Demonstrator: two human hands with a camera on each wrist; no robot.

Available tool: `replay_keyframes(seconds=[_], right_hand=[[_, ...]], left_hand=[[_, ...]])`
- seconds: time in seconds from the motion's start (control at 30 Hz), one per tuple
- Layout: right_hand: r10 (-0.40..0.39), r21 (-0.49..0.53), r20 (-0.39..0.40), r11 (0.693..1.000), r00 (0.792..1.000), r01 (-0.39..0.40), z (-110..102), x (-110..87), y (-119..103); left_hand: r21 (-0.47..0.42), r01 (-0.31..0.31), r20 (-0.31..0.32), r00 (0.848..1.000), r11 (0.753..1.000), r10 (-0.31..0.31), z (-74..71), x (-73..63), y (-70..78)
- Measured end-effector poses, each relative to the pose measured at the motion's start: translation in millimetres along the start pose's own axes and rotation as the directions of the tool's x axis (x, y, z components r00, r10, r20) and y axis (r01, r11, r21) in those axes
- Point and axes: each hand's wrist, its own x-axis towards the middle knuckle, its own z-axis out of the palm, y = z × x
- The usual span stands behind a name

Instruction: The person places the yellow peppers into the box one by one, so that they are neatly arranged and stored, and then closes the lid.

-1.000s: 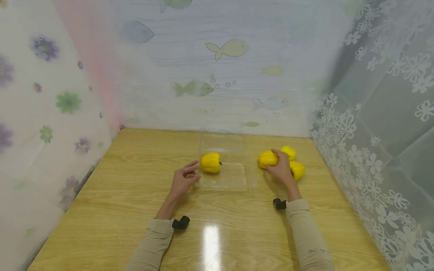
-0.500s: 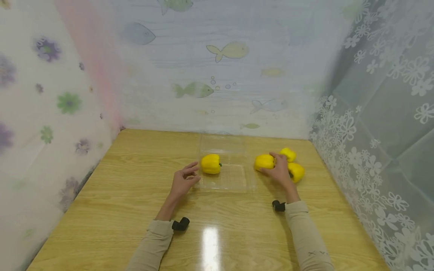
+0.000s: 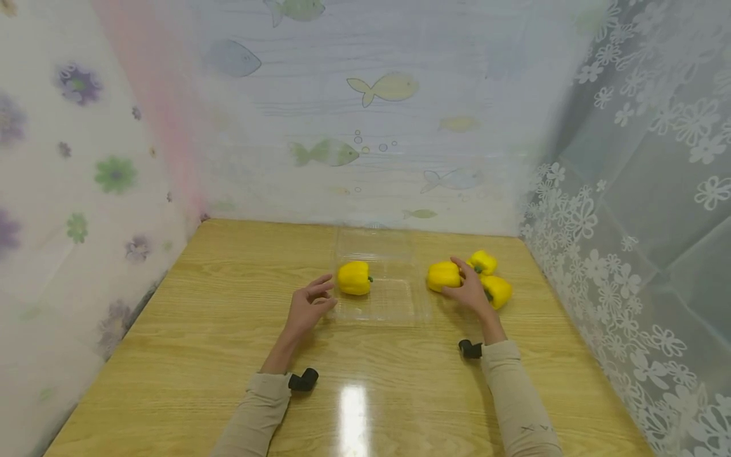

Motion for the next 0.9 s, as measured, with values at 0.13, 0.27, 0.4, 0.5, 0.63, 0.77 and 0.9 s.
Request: replay_keyframes(seconds=[0.13,0.27,0.4,0.5,0.63,0.77,0.9], right_hand=[[0.031,0.007,0.015,0.999,0.999,-0.031,-2.4,-2.9,-2.4],[0.047,0.017,0.022,0.999,0.999,-0.048,-3.2,-3.7,-5.1],[0.041,0.033,0.025,0.999,0.999,-0.042,-2.5,-4.8,-6.1],[0.02,0.04,0.022,0.999,1.0,-0.021,-1.6,-4.8,-5.9],[0.012,0.042,0.008,0.999,1.0,-0.012,-1.3,-5.6,-5.7],[0.024,0.036,0.002,0.999,1.0,-0.024,-1.9,-6.0,-5.0],[0.034,0.03,0.001,0.999,0.999,-0.034,-1.6,-6.4,-3.7]], left_hand=[[-0.013,0.0,-0.004,1.0,1.0,0.0,0.9,0.7,1.3],[-0.007,-0.007,-0.003,1.0,1.0,0.007,0.7,1.2,1.7],[0.004,-0.005,-0.005,1.0,1.0,0.005,0.0,0.2,0.4],[-0.003,0.001,-0.008,1.0,1.0,-0.001,-0.6,-0.7,-0.2],[-0.013,0.002,0.0,1.0,1.0,-0.002,-0.3,-0.4,-0.5],[-0.016,-0.009,0.008,1.0,1.0,0.009,-0.3,0.1,-1.2],[-0.012,-0.017,0.011,1.0,1.0,0.017,-1.0,-1.4,-1.6]])
